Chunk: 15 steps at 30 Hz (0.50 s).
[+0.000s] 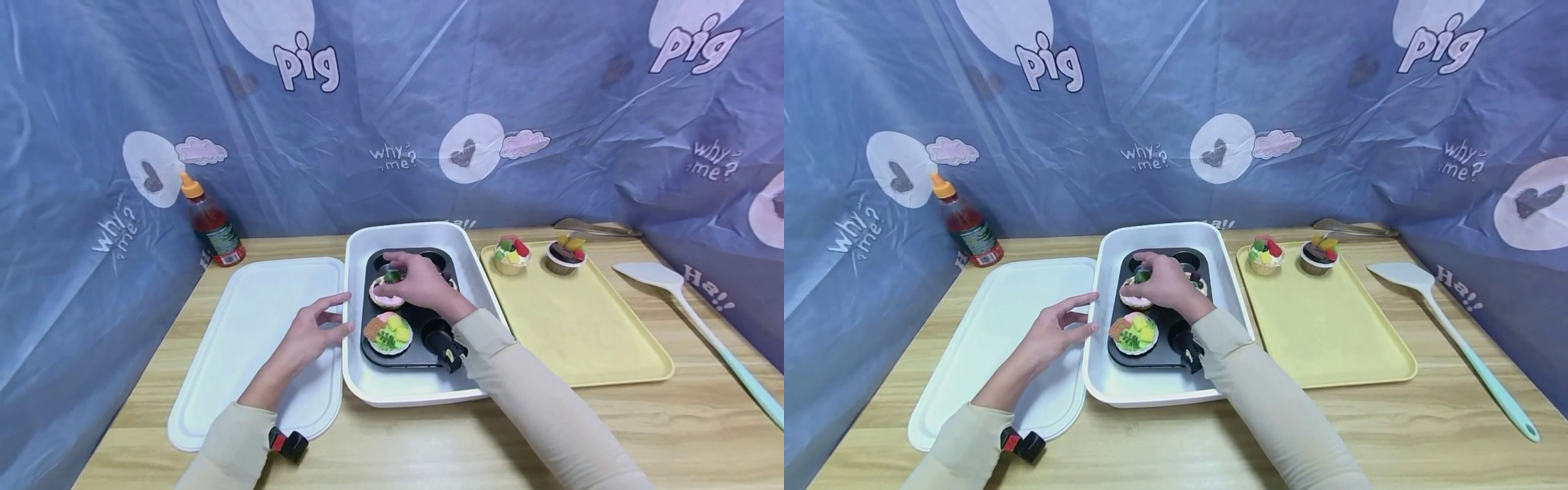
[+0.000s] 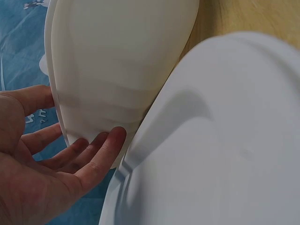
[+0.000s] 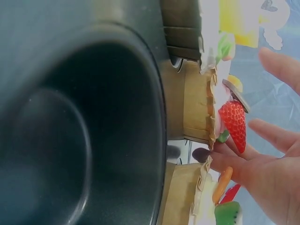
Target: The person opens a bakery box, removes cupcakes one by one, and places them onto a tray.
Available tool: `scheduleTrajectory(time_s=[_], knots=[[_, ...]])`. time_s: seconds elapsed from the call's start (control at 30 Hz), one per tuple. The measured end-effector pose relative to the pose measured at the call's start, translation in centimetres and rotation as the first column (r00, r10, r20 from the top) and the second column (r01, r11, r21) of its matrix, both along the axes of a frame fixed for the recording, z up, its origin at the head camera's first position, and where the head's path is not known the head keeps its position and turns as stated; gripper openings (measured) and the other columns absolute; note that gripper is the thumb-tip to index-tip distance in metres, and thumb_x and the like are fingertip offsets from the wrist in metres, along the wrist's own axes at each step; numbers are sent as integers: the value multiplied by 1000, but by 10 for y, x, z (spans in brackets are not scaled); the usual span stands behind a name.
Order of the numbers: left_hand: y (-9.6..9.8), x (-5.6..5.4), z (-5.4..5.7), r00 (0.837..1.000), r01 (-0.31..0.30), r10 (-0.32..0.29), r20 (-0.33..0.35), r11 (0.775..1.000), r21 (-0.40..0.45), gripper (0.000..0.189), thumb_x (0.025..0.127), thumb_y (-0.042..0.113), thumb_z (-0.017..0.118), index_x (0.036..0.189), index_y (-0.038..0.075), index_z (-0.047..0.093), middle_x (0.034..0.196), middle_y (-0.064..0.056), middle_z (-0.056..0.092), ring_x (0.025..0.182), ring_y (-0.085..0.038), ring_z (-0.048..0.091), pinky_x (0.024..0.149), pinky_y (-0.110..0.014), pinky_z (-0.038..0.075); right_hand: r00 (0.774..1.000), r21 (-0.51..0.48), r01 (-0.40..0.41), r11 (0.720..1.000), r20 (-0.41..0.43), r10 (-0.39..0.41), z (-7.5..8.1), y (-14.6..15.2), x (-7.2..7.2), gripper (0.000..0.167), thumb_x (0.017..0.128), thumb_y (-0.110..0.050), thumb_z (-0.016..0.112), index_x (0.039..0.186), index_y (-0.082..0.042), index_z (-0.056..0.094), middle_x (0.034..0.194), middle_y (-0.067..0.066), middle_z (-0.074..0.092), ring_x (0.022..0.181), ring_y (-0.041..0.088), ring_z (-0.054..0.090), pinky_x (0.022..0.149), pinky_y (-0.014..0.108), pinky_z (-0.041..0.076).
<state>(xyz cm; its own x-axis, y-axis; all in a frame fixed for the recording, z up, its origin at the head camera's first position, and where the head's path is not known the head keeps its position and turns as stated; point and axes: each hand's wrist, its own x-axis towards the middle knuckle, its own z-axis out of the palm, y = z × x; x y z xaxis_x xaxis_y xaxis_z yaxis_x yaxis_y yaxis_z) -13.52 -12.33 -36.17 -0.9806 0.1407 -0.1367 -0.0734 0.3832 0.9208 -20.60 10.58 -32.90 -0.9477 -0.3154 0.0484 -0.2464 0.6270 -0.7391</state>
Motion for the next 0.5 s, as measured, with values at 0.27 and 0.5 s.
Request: scheduleTrajectory(time_s=[0.27, 0.5], knots=[[1, -1, 0, 1000, 9, -9, 0, 1000, 20, 58, 92, 13, 72, 146, 17, 54, 138, -16, 57, 118, -29, 60, 82, -30, 56, 1000, 17, -12, 1000, -17, 13, 1, -1, 1, 74, 80, -31, 86, 144, -12, 55, 134, 16, 66, 125, 30, 63, 104, 45, 51], [1, 0, -1, 1000, 8, -8, -5, 1000, 26, 58, 90, 11, 72, 146, 15, 54, 140, -15, 56, 116, -29, 60, 81, -29, 57, 999, 41, -22, 999, -23, 23, 0, -1, 1, 72, 77, -24, 87, 141, -10, 58, 133, 16, 67, 122, 30, 64, 102, 44, 51]])
